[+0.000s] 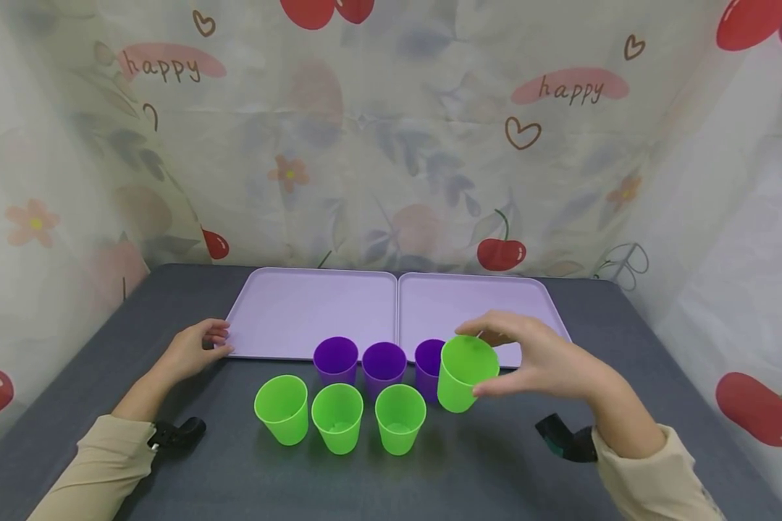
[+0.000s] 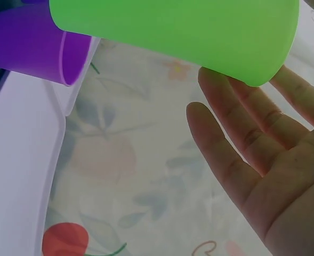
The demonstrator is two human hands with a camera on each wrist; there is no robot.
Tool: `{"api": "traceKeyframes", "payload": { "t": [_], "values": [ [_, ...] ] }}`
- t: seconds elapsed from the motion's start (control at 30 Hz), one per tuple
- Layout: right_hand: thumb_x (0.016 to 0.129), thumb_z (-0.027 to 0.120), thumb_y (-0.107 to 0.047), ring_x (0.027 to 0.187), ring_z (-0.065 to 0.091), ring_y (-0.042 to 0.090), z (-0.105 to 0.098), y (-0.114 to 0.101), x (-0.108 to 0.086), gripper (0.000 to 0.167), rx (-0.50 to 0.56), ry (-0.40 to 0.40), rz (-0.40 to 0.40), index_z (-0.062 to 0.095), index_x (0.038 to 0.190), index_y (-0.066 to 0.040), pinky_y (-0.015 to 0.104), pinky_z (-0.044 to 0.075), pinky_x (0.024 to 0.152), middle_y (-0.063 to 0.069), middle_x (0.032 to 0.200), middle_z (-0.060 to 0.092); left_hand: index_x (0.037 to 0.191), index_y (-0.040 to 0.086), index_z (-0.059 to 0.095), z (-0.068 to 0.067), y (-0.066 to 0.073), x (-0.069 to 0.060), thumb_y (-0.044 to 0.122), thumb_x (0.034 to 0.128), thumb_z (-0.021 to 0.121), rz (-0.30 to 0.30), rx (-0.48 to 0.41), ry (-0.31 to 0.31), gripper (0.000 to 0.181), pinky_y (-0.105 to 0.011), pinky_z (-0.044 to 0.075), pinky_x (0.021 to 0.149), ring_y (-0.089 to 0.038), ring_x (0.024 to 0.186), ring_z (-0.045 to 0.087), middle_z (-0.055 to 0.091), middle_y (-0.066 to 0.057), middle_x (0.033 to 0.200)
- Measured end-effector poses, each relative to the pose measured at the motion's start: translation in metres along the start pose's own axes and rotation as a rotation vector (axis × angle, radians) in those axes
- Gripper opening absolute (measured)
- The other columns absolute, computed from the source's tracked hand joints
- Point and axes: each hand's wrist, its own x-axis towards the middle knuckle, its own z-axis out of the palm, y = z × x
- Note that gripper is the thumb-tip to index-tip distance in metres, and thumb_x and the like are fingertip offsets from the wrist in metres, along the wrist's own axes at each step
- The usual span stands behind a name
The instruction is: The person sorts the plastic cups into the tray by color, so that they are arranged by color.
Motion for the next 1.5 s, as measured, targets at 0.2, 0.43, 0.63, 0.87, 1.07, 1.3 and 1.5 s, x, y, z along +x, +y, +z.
{"api": "traceKeyframes", "payload": {
  "t": [0.2, 0.43, 0.63, 0.87, 1.07, 1.3, 1.5],
  "values": [
    [0.066, 0.084, -0.019, 0.100, 0.058, 0.000, -0.008, -0.001, 0.012, 0.064, -0.042, 0.019, -0.012, 0.057, 0.123, -0.010, 0.010, 0.044, 0.088, -0.004, 0.115, 0.064, 0.121, -0.011, 0.050, 0.001, -0.001, 0.000, 0.008, 0.0831, 0.067, -0.009, 0.000, 0.001, 0.045, -0.050, 0.046, 0.087, -0.038, 0.098, 0.060, 0.061, -0.028, 0.108],
    [0.066, 0.084, -0.018, 0.102, 0.058, 0.000, -0.015, 0.000, 0.031, 0.063, -0.063, 0.018, -0.024, 0.057, 0.123, -0.010, 0.013, 0.046, 0.087, -0.003, 0.117, 0.062, 0.117, -0.010, 0.053, 0.002, -0.010, 0.004, 0.016, 0.0812, 0.071, 0.032, -0.019, 0.029, 0.047, -0.044, 0.049, 0.082, -0.034, 0.093, 0.062, 0.063, -0.026, 0.103],
    [0.066, 0.084, -0.017, 0.099, 0.057, 0.002, -0.017, 0.000, 0.051, 0.061, -0.065, 0.011, -0.025, 0.058, 0.121, -0.010, 0.017, 0.047, 0.086, 0.000, 0.115, 0.063, 0.115, -0.010, 0.054, 0.002, -0.010, 0.003, 0.014, 0.0807, 0.070, 0.045, -0.030, 0.039, 0.045, -0.044, 0.049, 0.082, -0.034, 0.093, 0.062, 0.064, -0.025, 0.102],
    [0.068, 0.083, -0.019, 0.101, 0.059, 0.007, -0.014, 0.001, 0.070, 0.059, -0.039, -0.008, -0.008, 0.058, 0.121, -0.008, 0.022, 0.049, 0.087, 0.002, 0.117, 0.063, 0.119, -0.012, 0.051, 0.001, -0.002, 0.001, 0.008, 0.0825, 0.067, 0.014, 0.003, 0.009, 0.045, -0.050, 0.047, 0.086, -0.039, 0.097, 0.061, 0.062, -0.029, 0.107],
    [0.070, 0.081, -0.020, 0.100, 0.061, 0.012, -0.008, 0.003, 0.086, 0.057, -0.014, -0.022, 0.009, 0.058, 0.122, -0.010, 0.033, 0.051, 0.088, 0.002, 0.118, 0.063, 0.119, -0.012, 0.051, 0.001, -0.002, 0.001, 0.007, 0.0829, 0.066, 0.005, 0.003, 0.005, 0.043, -0.050, 0.047, 0.087, -0.039, 0.099, 0.061, 0.061, -0.029, 0.107],
    [0.071, 0.081, -0.021, 0.103, 0.061, 0.018, 0.002, 0.001, 0.109, 0.059, 0.039, -0.064, 0.023, 0.056, 0.124, -0.007, 0.040, 0.050, 0.092, 0.005, 0.121, 0.062, 0.120, -0.012, 0.050, 0.000, -0.001, 0.000, 0.008, 0.0835, 0.065, 0.004, -0.006, -0.003, 0.044, -0.051, 0.047, 0.088, -0.039, 0.100, 0.060, 0.061, -0.029, 0.109],
    [0.072, 0.080, -0.023, 0.104, 0.061, 0.018, 0.012, -0.001, 0.133, 0.060, 0.063, -0.088, 0.040, 0.056, 0.125, -0.008, 0.037, 0.050, 0.093, 0.005, 0.120, 0.062, 0.121, -0.012, 0.050, 0.001, -0.003, 0.001, 0.008, 0.0837, 0.065, -0.007, -0.008, -0.004, 0.044, -0.051, 0.047, 0.088, -0.039, 0.100, 0.060, 0.061, -0.029, 0.109]
  ]
}}
